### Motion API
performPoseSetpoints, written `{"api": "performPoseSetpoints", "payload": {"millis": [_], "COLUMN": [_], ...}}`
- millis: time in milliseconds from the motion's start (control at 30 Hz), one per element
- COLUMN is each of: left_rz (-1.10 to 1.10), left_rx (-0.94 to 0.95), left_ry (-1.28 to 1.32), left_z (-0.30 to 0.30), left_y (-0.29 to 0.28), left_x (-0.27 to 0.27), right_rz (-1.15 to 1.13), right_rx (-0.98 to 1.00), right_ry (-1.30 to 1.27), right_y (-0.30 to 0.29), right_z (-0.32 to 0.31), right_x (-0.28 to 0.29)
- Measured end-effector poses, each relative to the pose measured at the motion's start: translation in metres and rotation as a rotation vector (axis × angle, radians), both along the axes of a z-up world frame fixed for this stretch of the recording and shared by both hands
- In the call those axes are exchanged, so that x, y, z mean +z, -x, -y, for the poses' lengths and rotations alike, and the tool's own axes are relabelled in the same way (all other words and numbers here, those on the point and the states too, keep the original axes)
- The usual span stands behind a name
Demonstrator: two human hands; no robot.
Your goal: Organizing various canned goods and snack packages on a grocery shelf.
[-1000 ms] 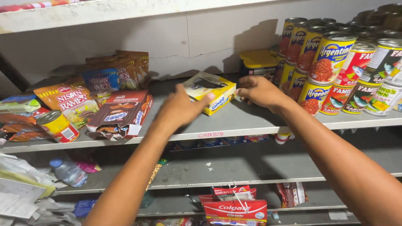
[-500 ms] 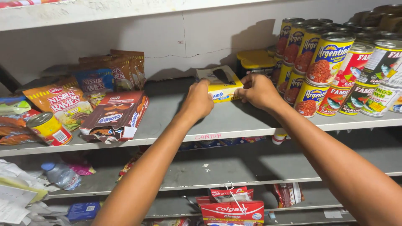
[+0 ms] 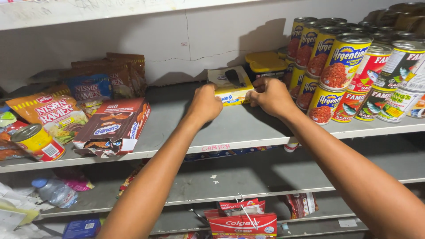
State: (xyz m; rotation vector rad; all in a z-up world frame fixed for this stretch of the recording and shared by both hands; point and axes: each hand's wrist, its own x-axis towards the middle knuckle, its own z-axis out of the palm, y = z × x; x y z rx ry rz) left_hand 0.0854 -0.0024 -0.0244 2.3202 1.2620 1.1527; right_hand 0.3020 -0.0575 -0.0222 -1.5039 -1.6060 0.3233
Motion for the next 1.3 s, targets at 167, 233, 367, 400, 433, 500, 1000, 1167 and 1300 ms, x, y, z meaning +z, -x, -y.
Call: {"api": "performPoseSetpoints", "payload": {"millis": [167, 233, 367, 400, 433, 500, 1000, 1167, 1300], "left_rz": [-0.036, 0.012, -0.022, -0.026, -0.025, -0.032, -0.203, -0.385, -0.451], "left_rx": [0.019, -0.007, 0.024, 0.032, 0.032, 0.004, 0.293, 0.633, 0.810], "left_ry": [0.041, 0.034, 0.025, 0.028, 0.029, 0.015, -0.403, -0.265, 0.124], "left_z": [0.002, 0.005, 0.010, 0.012, 0.012, 0.012, 0.099, 0.097, 0.086], "left_y": [0.006, 0.008, 0.011, 0.012, 0.012, 0.011, 0.107, 0.185, 0.220], "left_x": [0.001, 0.000, -0.002, -0.002, -0.003, -0.004, 0.047, 0.056, 0.055], "right_rz": [0.018, 0.042, 0.201, 0.274, 0.275, 0.251, 0.306, -0.029, 0.065], "right_rx": [-0.011, -0.015, -0.056, -0.069, -0.068, -0.041, 0.087, 0.324, 0.391], "right_ry": [-0.026, -0.027, -0.031, -0.098, -0.097, -0.132, -0.536, -0.225, -0.268], "right_y": [0.009, 0.010, 0.007, 0.004, 0.003, 0.000, 0.060, 0.141, 0.183], "right_z": [0.012, 0.013, 0.006, 0.004, 0.002, -0.002, 0.028, 0.033, -0.010], "right_x": [0.008, 0.009, 0.001, -0.002, -0.004, -0.008, 0.011, 0.021, -0.004]}}
